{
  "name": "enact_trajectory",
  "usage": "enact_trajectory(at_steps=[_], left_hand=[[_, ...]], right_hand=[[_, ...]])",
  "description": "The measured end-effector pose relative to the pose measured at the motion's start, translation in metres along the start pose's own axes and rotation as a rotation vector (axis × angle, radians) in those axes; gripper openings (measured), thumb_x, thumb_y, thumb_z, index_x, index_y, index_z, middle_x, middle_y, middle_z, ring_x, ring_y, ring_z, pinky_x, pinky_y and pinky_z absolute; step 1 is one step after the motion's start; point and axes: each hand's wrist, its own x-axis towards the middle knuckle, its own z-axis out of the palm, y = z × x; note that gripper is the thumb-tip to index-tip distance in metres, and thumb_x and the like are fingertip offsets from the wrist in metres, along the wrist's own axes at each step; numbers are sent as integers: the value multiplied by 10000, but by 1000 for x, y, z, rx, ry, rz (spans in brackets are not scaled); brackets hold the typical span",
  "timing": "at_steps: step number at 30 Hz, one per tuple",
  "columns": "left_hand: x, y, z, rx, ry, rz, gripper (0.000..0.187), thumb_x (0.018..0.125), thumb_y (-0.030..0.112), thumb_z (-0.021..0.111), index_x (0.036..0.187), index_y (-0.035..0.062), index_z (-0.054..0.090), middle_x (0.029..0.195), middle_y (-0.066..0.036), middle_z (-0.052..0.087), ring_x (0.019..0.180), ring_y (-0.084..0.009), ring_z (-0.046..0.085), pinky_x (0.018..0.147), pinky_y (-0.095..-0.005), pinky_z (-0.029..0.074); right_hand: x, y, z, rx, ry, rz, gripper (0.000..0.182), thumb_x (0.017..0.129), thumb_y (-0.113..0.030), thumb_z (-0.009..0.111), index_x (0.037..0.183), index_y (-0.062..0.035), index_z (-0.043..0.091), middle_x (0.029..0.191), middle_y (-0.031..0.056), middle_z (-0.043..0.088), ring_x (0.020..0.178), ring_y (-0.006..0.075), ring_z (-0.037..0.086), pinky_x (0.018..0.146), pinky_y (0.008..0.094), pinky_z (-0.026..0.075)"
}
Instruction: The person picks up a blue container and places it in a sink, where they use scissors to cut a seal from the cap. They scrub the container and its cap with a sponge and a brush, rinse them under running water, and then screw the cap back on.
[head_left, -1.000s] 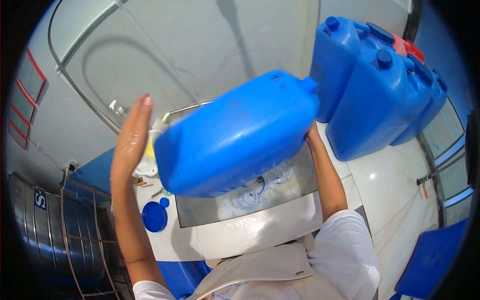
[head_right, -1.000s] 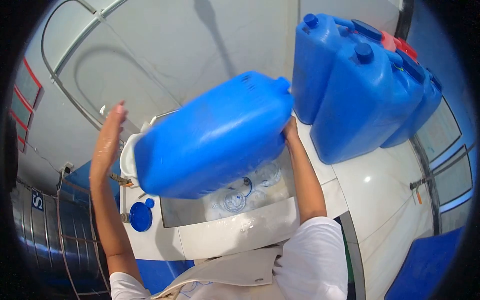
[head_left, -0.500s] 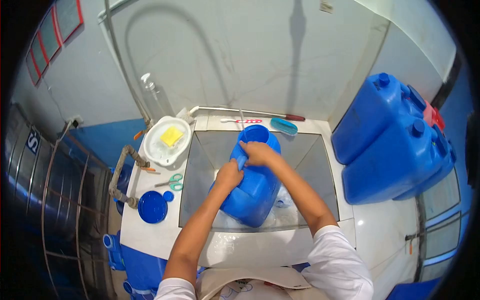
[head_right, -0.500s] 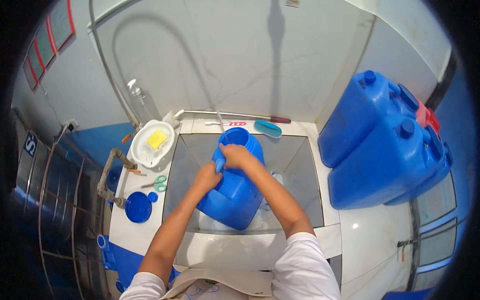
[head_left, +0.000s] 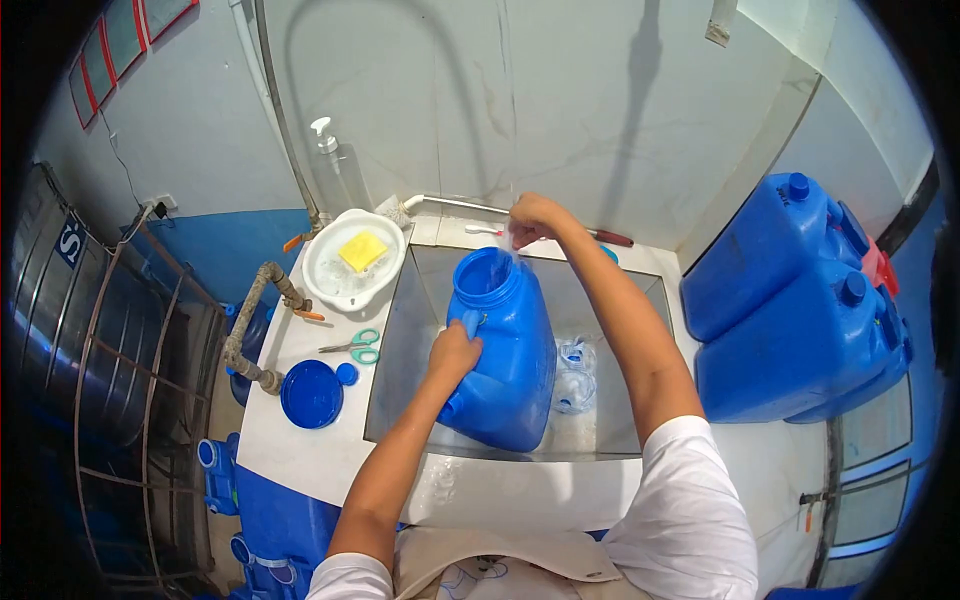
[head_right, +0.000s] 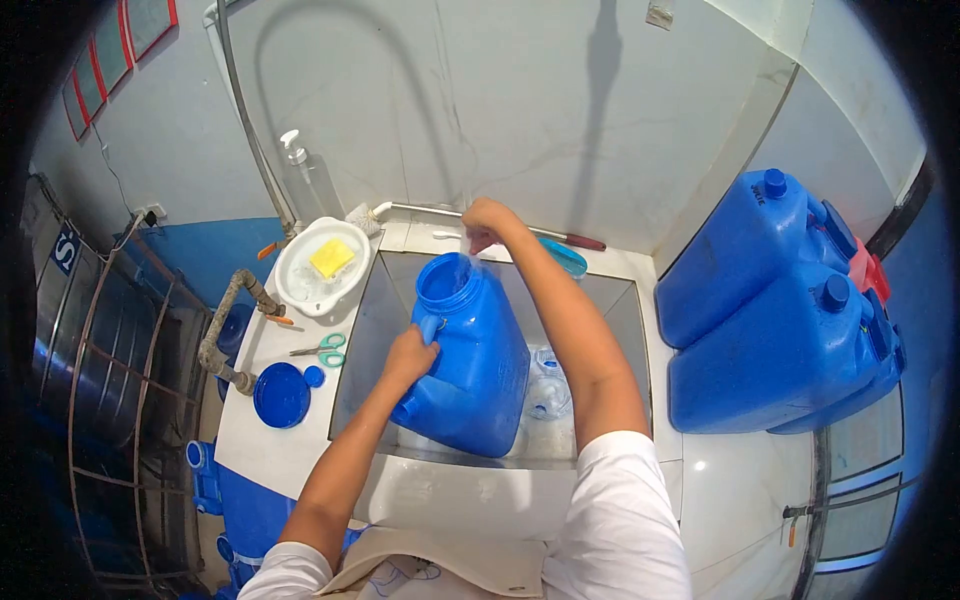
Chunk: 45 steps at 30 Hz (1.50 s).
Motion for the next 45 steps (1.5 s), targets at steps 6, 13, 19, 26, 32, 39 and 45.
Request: enact_trajectory(at_steps=[6,13,19,26,32,39,45], left_hand=[[0,-1,-6,7,-12,39,417,791,284,577,982,-80,503,895,-301,597,824,-429,598,741,-487,469],[60,-14,-17,265,-49,336,459,850,419,514,1007,-13,525,874,-225,614,820,-387,599,710,-488,457],[82,3,19,261,247,518,378,869,360,494,1085,50,501,1029,-181,557,978,-342,517,824,-474,396],[98,38,14,160,142,808,367,876,361,484,1009,23,534,973,-177,587,911,-354,551,785,-458,433],[80,37,2,249,-58,586,495,920,463,338,939,4,522,772,-231,610,755,-411,590,663,-499,453],[33,27,17,-150,-148,362,414,952,320,314,937,-25,543,908,-288,585,846,-424,569,757,-481,437],[-33,-38,-6,-894,-157,-47,394,927,335,401,1103,24,566,955,-103,628,875,-199,577,800,-304,435]], right_hand=[[49,26,-11,-336,-208,-314,124,673,94,547,782,104,606,779,159,637,663,231,652,659,285,569],[1,-16,0,288,-94,134,132,777,33,473,815,90,585,780,189,621,655,230,653,589,284,573],[2,-16,5,361,-68,77,151,802,19,436,797,75,576,753,179,615,620,229,650,547,272,564],[3,-14,4,311,9,-6,134,787,-5,461,774,52,582,749,145,614,644,214,645,562,277,555],[12,23,9,-80,69,-224,197,737,-98,522,808,60,615,746,192,619,608,264,628,574,378,527],[-59,98,83,-1020,264,-739,614,733,-225,591,1254,43,408,966,163,534,852,299,547,690,406,427],[-85,107,70,-884,424,-926,640,690,-528,640,1056,-4,597,709,103,559,667,264,555,614,380,392]])
